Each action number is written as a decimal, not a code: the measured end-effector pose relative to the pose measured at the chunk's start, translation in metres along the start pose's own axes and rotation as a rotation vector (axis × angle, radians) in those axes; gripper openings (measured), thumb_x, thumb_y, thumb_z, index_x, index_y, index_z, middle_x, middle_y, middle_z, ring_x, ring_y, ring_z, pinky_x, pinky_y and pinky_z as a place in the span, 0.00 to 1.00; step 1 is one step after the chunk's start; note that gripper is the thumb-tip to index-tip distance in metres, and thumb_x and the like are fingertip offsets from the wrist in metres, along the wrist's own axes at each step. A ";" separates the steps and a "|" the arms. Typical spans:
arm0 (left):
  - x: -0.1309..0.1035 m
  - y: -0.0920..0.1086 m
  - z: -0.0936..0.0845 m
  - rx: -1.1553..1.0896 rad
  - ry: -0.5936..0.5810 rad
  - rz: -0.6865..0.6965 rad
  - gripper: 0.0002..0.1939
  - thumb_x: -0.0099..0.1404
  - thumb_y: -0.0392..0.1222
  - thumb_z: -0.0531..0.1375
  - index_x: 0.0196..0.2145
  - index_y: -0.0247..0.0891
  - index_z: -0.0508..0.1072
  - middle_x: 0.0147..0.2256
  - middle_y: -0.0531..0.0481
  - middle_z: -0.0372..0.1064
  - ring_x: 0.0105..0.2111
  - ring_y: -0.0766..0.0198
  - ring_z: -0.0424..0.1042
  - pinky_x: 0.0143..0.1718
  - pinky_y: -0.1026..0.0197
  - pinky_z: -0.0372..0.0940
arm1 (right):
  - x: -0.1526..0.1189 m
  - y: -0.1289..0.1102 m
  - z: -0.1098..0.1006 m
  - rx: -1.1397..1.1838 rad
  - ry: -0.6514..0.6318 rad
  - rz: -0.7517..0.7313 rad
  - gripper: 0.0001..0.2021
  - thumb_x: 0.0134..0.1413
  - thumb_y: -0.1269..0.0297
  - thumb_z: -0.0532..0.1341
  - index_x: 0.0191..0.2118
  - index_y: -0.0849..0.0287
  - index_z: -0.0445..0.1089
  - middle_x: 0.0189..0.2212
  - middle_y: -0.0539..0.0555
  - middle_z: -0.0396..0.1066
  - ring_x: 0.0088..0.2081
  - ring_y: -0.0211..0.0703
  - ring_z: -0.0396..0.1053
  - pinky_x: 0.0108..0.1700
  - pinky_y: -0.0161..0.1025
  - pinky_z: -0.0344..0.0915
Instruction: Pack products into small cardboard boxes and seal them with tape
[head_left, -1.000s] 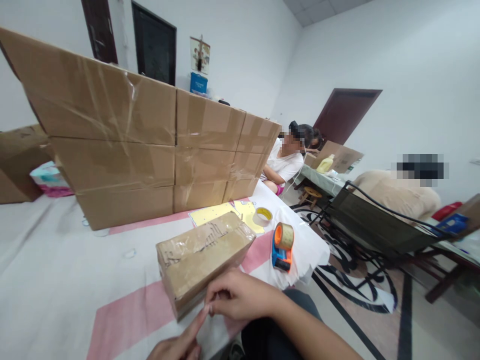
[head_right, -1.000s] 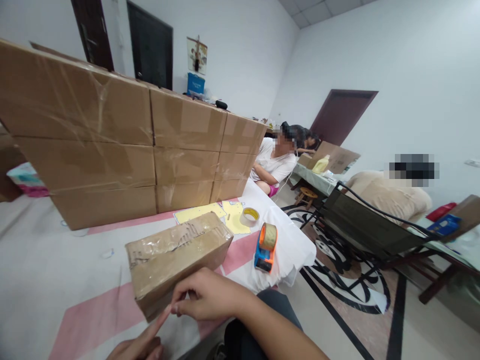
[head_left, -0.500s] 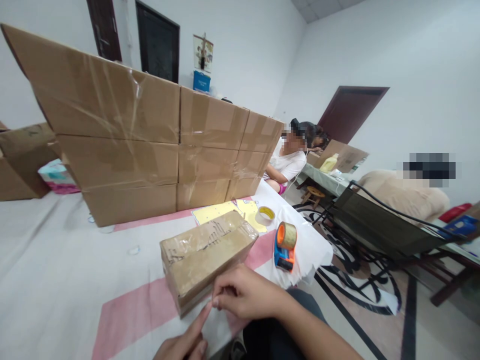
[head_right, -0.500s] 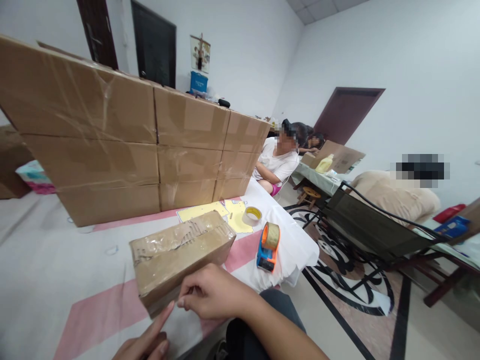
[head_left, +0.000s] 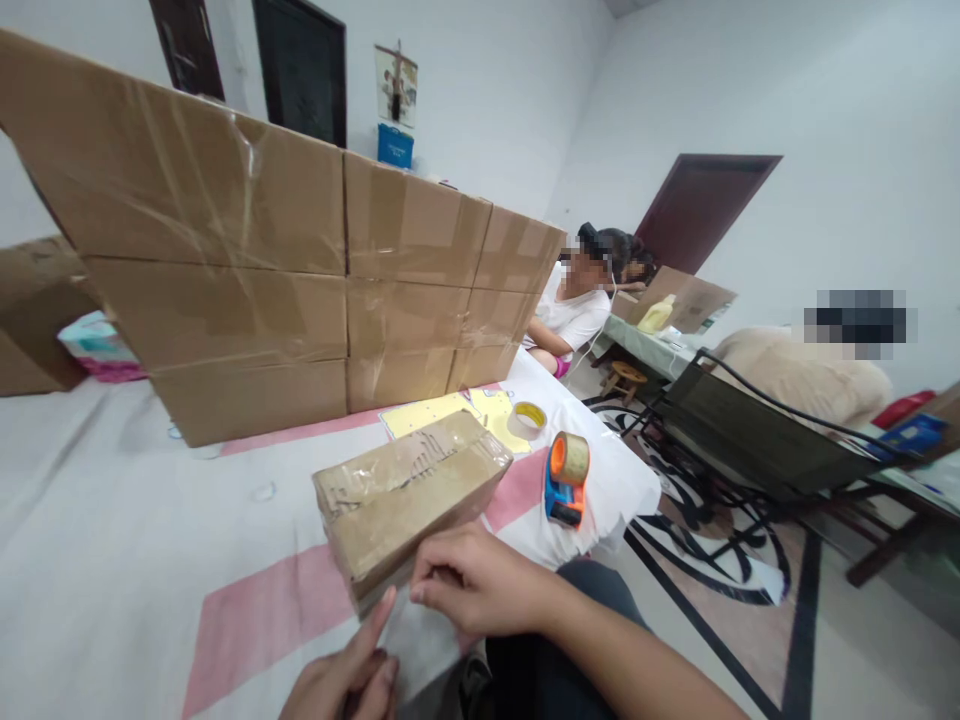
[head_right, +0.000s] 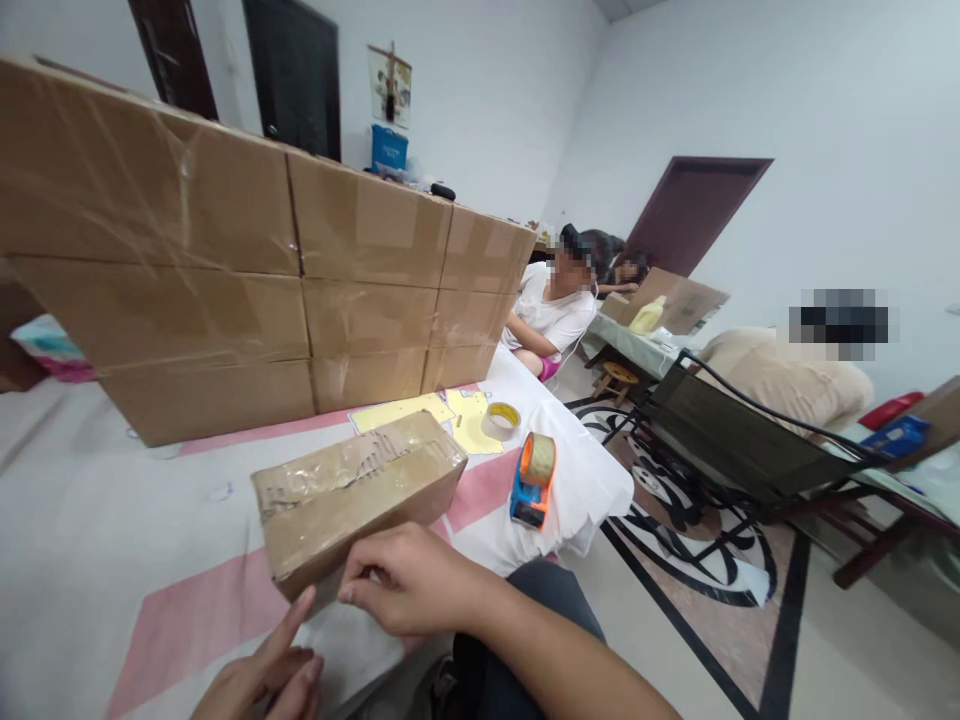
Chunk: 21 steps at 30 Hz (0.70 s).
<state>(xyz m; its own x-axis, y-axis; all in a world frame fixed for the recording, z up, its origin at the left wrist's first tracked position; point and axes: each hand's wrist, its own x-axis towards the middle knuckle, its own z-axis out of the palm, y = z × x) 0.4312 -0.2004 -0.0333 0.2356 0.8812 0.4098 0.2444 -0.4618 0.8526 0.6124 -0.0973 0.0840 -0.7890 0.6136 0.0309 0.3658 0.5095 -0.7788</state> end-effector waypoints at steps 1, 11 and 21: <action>0.000 0.002 0.000 -0.005 0.005 0.007 0.34 0.77 0.38 0.45 0.71 0.56 0.29 0.20 0.63 0.70 0.17 0.71 0.68 0.22 0.73 0.64 | 0.000 0.000 -0.001 -0.007 -0.004 -0.005 0.06 0.59 0.67 0.63 0.30 0.60 0.70 0.24 0.46 0.65 0.26 0.33 0.61 0.31 0.30 0.57; 0.001 0.016 -0.002 0.056 0.087 -0.036 0.34 0.75 0.39 0.49 0.72 0.43 0.36 0.18 0.63 0.67 0.16 0.70 0.65 0.22 0.70 0.62 | -0.016 -0.011 -0.047 -0.071 0.249 -0.334 0.07 0.68 0.66 0.54 0.37 0.57 0.65 0.34 0.53 0.67 0.38 0.42 0.67 0.42 0.40 0.64; 0.010 0.007 -0.014 0.410 0.154 0.259 0.30 0.72 0.36 0.52 0.69 0.36 0.49 0.21 0.61 0.69 0.19 0.68 0.65 0.25 0.66 0.62 | 0.074 -0.014 -0.110 -0.301 -0.195 -0.218 0.06 0.62 0.66 0.60 0.32 0.59 0.70 0.52 0.57 0.59 0.59 0.49 0.58 0.64 0.51 0.53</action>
<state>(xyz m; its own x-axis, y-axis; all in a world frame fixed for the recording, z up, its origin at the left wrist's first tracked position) 0.4224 -0.1930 -0.0186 0.2032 0.7231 0.6601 0.5528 -0.6412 0.5322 0.6033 0.0067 0.1660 -0.9321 0.3607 0.0330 0.2848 0.7861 -0.5485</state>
